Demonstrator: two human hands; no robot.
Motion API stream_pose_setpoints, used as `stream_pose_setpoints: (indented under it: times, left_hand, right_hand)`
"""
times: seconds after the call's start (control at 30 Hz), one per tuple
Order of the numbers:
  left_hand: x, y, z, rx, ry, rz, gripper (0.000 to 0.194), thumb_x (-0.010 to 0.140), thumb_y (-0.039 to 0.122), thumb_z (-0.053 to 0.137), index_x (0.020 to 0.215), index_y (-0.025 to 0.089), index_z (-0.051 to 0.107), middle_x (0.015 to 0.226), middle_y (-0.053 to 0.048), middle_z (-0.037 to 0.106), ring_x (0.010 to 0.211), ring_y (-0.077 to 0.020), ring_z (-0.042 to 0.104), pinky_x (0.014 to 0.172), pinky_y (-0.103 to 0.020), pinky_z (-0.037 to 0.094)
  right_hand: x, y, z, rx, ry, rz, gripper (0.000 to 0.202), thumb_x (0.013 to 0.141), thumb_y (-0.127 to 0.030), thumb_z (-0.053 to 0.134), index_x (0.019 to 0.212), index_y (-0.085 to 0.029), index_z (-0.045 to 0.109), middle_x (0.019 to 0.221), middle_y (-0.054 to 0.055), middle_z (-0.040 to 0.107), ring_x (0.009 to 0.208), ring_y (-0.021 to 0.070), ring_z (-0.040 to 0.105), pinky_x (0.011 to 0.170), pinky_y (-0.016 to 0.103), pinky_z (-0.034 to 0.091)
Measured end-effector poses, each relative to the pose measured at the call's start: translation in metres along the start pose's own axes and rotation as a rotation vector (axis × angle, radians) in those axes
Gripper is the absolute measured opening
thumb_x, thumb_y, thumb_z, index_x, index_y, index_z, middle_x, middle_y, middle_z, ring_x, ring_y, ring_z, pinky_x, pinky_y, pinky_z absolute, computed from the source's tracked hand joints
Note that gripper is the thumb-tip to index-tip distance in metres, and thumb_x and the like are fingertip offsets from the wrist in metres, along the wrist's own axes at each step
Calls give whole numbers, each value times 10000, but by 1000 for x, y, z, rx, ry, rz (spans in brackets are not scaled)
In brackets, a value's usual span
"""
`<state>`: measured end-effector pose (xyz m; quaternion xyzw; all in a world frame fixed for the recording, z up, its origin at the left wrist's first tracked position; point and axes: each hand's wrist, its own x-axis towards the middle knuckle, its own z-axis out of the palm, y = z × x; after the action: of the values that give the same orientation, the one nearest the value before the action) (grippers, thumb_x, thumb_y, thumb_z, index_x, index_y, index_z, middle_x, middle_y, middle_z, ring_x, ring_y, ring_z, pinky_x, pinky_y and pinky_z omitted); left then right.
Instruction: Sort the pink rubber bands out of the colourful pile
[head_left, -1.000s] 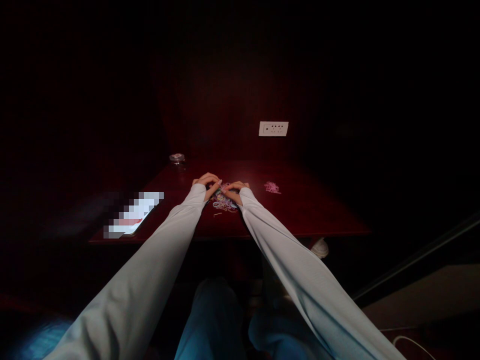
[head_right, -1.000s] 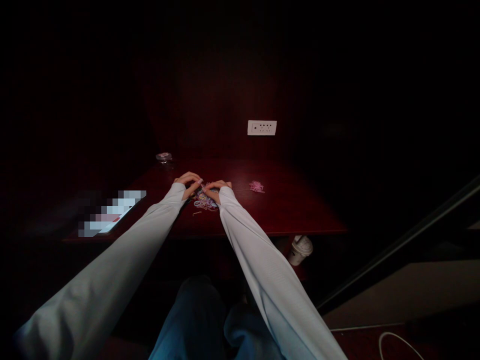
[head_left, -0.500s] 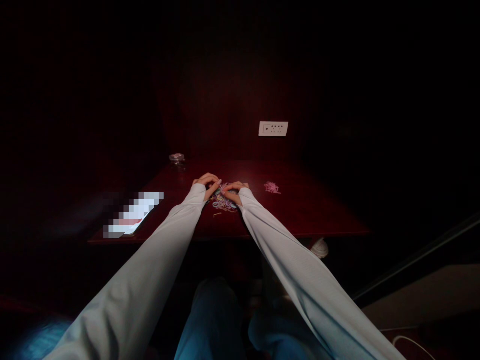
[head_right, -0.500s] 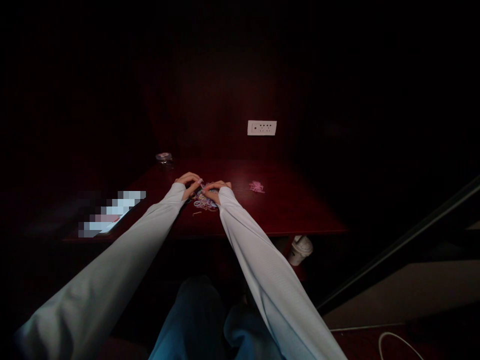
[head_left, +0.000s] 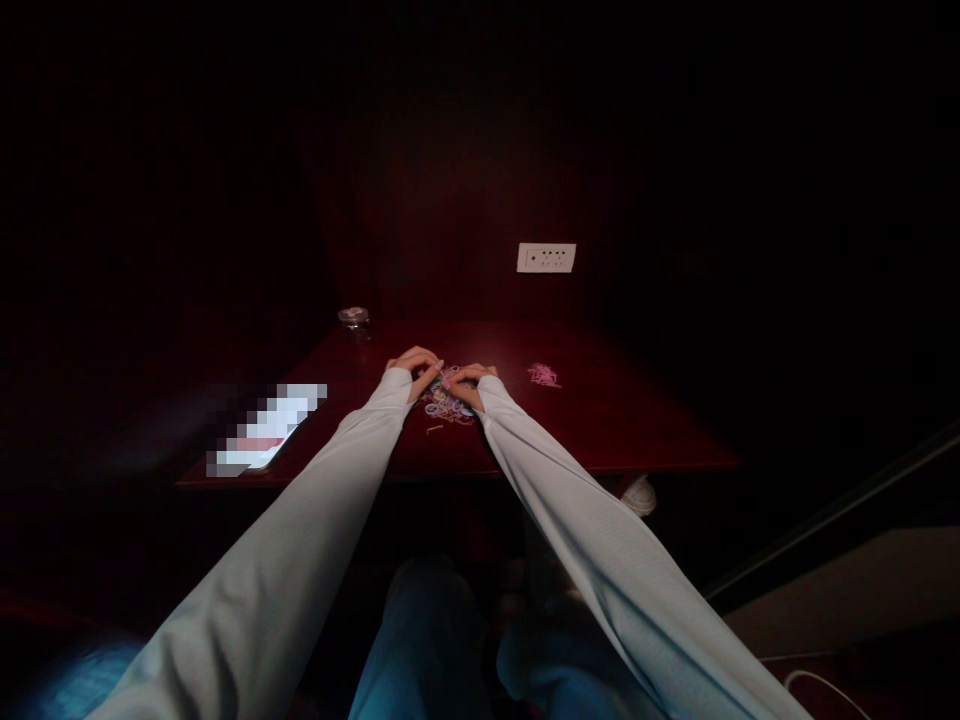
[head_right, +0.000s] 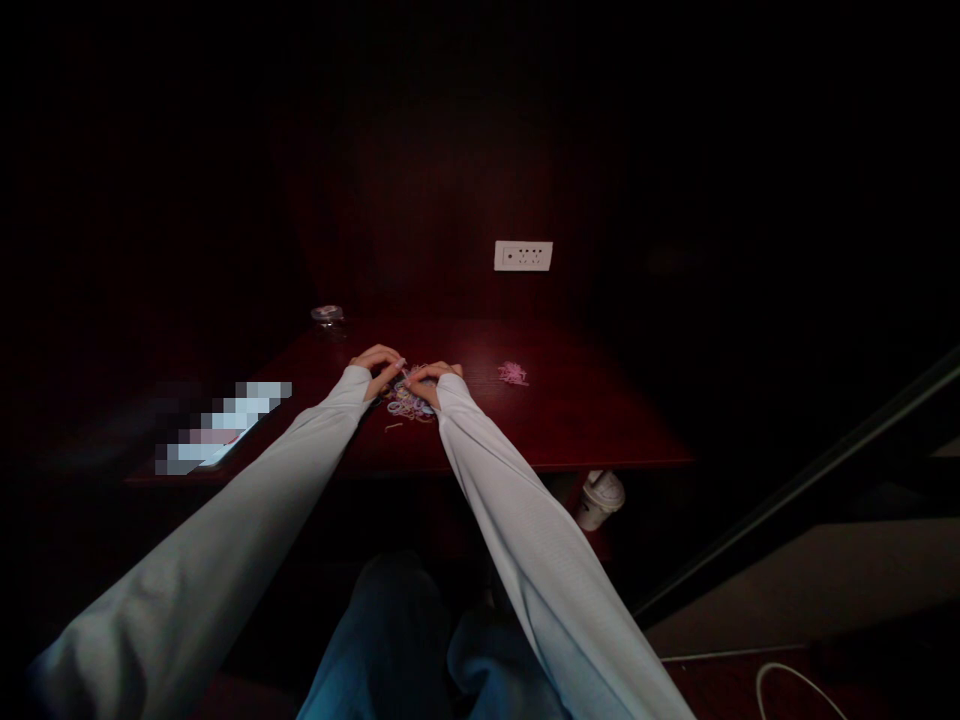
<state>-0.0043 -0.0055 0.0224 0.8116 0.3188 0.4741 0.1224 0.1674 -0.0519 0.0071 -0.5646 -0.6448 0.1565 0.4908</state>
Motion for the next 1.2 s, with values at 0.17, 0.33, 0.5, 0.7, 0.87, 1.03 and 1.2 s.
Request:
stream_pose_setpoints:
  times: [0.17, 0.33, 0.5, 0.7, 0.87, 1.03, 1.2]
  left_hand:
    - [0, 1, -2, 38, -1, 0, 312, 938, 439, 568, 751, 225, 697, 958, -44, 721, 849, -191, 640, 811, -351, 470]
    - [0, 2, -3, 91, 17, -1, 295, 942, 428, 575, 758, 230, 696, 953, -34, 720, 870, -194, 642, 833, -358, 458]
    - [-1, 6, -2, 130, 39, -25, 279, 952, 383, 569, 749, 228, 680, 960, -21, 719, 863, -182, 640, 854, -356, 440]
    - [-1, 9, -3, 123, 57, -44, 272, 951, 354, 553, 742, 224, 667, 953, -19, 718, 823, -177, 633, 846, -359, 430]
    - [-1, 9, -5, 113, 97, -27, 297, 948, 391, 552, 734, 225, 672, 948, -19, 720, 808, -174, 629, 837, -355, 417]
    - [0, 12, -7, 139, 125, -45, 306, 946, 407, 556, 728, 227, 673, 940, -11, 724, 746, -161, 607, 828, -353, 404]
    - [1, 13, -8, 150, 176, -40, 273, 935, 360, 564, 727, 225, 677, 927, -10, 714, 771, -166, 623, 827, -352, 393]
  right_hand:
    - [0, 1, 1, 13, -2, 25, 103, 735, -344, 833, 707, -269, 767, 932, 3, 710, 1071, 215, 565, 1000, 386, 337]
    - [-1, 0, 0, 37, -4, 33, 120, 734, -354, 824, 693, -265, 755, 933, 2, 693, 1085, 218, 545, 991, 378, 333]
    - [-2, -6, -3, 41, -21, 45, 134, 738, -316, 803, 662, -244, 719, 919, -3, 678, 1081, 217, 536, 990, 371, 316]
    - [-3, -11, -6, 40, -57, 49, 142, 746, -294, 770, 651, -234, 684, 911, -6, 671, 1087, 223, 528, 988, 373, 311]
    - [-6, -13, -6, 37, -27, 57, 138, 740, -263, 758, 644, -237, 663, 912, 2, 663, 1095, 229, 517, 968, 360, 352]
    - [-7, -14, -6, 45, -31, 46, 136, 735, -268, 742, 641, -237, 648, 904, 3, 658, 1092, 232, 514, 978, 367, 364]
    - [-7, -14, -6, 74, -24, 52, 153, 717, -272, 747, 615, -226, 643, 891, 13, 659, 1078, 230, 514, 976, 369, 376]
